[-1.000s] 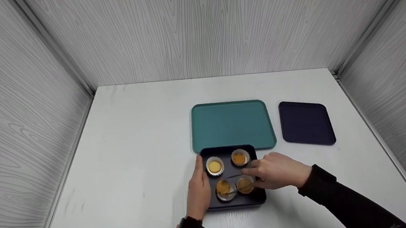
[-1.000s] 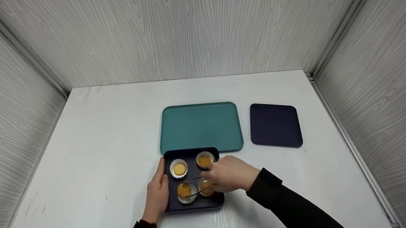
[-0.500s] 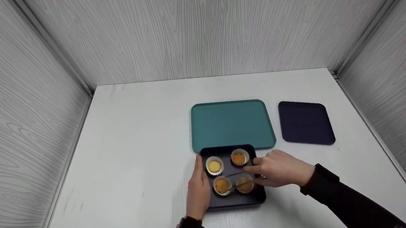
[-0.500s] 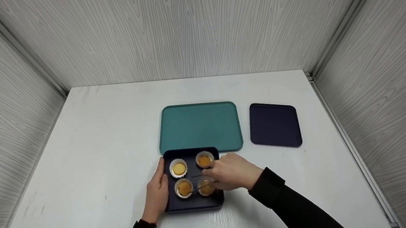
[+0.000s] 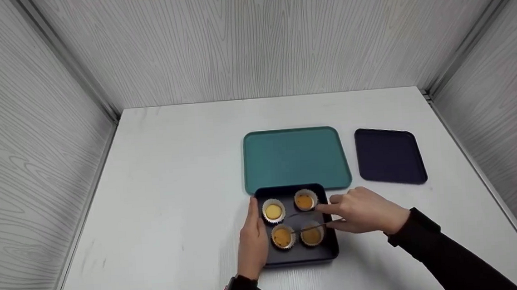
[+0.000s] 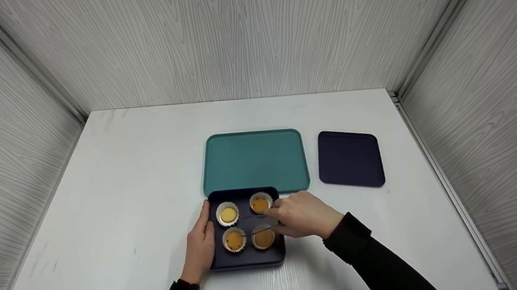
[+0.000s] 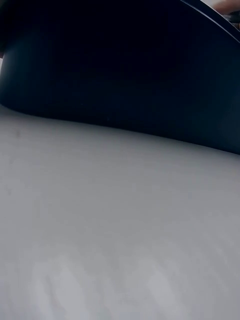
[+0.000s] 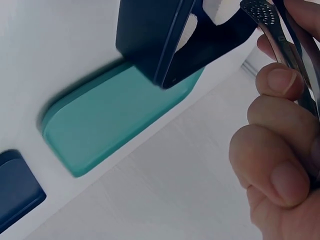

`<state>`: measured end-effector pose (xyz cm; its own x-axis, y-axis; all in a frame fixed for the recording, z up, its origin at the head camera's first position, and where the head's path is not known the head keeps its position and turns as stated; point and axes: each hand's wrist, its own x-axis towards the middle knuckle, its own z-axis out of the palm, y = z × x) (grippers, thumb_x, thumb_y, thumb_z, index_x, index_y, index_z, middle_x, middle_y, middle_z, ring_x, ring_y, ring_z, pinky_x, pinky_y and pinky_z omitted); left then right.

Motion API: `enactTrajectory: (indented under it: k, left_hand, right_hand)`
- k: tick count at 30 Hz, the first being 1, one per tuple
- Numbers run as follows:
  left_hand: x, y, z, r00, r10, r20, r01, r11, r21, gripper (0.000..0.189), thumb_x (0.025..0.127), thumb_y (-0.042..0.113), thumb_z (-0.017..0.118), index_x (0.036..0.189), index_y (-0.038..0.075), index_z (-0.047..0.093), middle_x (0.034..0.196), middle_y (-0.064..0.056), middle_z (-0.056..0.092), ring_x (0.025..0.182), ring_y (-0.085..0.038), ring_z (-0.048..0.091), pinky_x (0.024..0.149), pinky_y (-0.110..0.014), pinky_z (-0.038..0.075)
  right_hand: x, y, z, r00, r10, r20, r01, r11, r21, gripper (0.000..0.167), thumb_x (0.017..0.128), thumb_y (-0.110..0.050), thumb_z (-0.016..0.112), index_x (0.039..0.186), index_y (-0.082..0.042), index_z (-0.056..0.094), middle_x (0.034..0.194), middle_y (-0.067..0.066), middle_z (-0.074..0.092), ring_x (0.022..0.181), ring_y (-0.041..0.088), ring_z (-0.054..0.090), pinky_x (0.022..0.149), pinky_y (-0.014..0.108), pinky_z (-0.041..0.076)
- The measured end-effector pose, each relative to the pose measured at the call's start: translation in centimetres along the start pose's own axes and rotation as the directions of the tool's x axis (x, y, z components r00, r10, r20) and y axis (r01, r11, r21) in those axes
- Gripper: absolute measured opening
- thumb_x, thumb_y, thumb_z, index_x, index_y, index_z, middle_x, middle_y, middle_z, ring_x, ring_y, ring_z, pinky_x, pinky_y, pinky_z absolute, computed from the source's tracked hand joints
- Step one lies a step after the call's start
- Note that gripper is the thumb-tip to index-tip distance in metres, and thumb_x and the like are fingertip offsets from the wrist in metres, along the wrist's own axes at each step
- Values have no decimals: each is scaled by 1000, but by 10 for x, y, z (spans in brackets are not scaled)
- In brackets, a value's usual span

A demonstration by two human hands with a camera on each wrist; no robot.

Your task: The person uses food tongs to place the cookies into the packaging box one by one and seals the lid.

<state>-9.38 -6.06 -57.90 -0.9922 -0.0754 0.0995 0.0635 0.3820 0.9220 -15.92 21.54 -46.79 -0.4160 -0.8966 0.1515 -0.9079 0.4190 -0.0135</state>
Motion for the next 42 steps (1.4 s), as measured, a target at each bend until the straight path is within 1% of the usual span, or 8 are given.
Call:
enactTrajectory:
  k: [5,10,18,29,32,38,40,42]
  left_hand:
    - [0,0,1,1000,-2,-12,2,1000,3,54,110,7,37,162,6,24,168,-7,24,152,-20,27,118,-40,34]
    - [0,0,1,1000,-3,-16,3,1000,7,54,110,7,37,162,6,25,168,-7,25,152,-20,27,117,-41,35]
    - [-1,-1,1,1000,3,-23,-4,1000,-2,54,110,7,37,162,5,25,168,-9,25,152,-21,27,120,-41,31]
    - [-1,-3,0,1000,3,-12,-3,1000,-2,55,109,6,37,163,5,23,168,-11,24,153,-22,26,120,-43,30]
    - [-1,-3,0,1000,5,-10,-5,1000,-3,55,110,6,36,163,5,22,168,-11,24,153,-22,26,117,-42,35]
    - [-1,-2,-1,1000,10,-10,-10,1000,-2,55,110,7,36,163,5,21,168,-11,23,152,-22,28,102,-40,41]
    - [-1,-2,-1,1000,9,-8,-9,1000,-6,55,110,7,36,163,5,21,168,-11,23,152,-22,27,109,-39,40]
    - [-2,-2,-1,1000,8,-8,-9,1000,-12,55,110,7,35,163,5,21,168,-12,23,151,-22,30,108,-39,41]
  right_hand:
    - [-16,12,-3,995,80,-63,-79,997,10,39,86,-28,83,121,-13,75,74,-1,61,45,5,40,44,23,37]
    - [-31,21,-4,972,214,-99,-215,977,6,40,87,-26,82,123,-10,73,82,2,67,49,8,51,46,26,44]
    - [-49,24,2,919,375,-121,-379,925,-14,38,87,-24,82,121,-7,73,76,5,65,50,11,51,45,26,41]
    - [-63,22,5,843,504,-188,-512,859,7,32,87,-19,82,115,-7,73,90,11,76,65,25,69,50,38,52]
    - [-67,17,9,815,546,-191,-555,832,11,25,87,-18,81,107,-7,71,83,9,74,62,27,67,48,42,50]
    - [-69,3,14,750,651,-120,-653,757,23,17,89,-18,79,97,-9,67,68,3,65,51,24,56,42,43,42]
    - [-69,0,16,738,666,-108,-668,744,17,17,88,-17,79,94,-8,66,65,3,62,49,23,52,41,42,41]
    - [-70,-3,17,732,672,-107,-676,737,7,18,87,-17,79,89,-9,64,62,2,59,47,21,48,40,41,40]
